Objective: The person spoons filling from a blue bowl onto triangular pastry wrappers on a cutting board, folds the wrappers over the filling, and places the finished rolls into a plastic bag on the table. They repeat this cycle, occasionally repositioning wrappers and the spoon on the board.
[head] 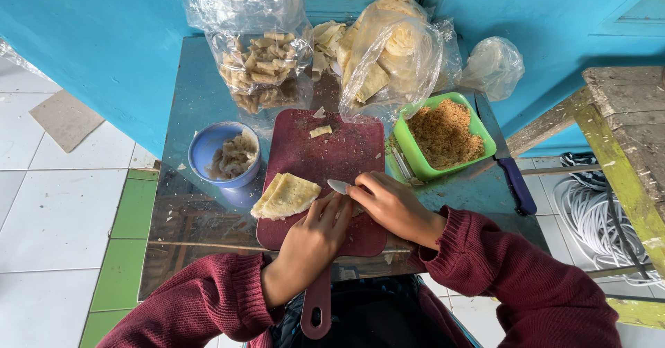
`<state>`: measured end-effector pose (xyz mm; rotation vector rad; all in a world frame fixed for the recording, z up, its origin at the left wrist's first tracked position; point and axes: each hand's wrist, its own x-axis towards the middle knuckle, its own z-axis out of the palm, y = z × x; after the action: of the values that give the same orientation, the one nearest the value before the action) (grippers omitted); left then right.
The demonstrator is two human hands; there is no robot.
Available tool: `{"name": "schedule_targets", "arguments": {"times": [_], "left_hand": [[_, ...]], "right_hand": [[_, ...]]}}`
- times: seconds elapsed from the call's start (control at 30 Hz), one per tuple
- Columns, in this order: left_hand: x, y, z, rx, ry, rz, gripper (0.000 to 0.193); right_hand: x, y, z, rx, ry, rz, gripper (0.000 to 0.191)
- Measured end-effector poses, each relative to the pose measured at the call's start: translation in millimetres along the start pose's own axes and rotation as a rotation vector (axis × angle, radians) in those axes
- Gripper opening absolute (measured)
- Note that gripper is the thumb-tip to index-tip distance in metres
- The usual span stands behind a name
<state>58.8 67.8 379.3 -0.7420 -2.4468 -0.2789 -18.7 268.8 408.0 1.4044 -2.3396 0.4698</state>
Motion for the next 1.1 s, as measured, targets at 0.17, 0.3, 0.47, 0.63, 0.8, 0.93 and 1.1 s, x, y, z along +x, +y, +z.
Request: {"name": "schedule_targets", "arguments": {"times": [0.17, 0.3, 0.47, 0.63, 0.8, 0.93, 1.1], "left_hand": [[0, 1, 2, -0.013, -0.007, -0.017, 0.043], [-2, 0, 5, -0.021, -0.015, -0.023, 0.041], [-4, -1, 8, -0.024, -0.033, -0.016, 0.041], [-4, -2, 8, -0.004, -0.046, -0.008, 0.042], [-4, -3, 8, 0.006, -0.052, 0.003, 0.044], [-2, -3, 9, 0.019, -0.050, 0.013, 0.044], [-2, -1, 8, 0.038, -0.054, 0.003, 0.042]], "right_hand": [[0, 3, -9, -0.050, -0.067, -0.016, 0.028], [0, 5, -16, -0.111, -0.088, -0.067, 0.033], [5, 10, -24, -0.402, -0.146, -0.247, 0.029], [12, 19, -34, -0.541, -0.234, -0.385, 0.015], [20, 32, -36, -0.314, -0.177, -0.257, 0.020], [15, 27, -25, 0.151, -0.195, 0.217, 0.017], [11, 17, -9, 0.269, -0.046, 0.272, 0.013]]}}
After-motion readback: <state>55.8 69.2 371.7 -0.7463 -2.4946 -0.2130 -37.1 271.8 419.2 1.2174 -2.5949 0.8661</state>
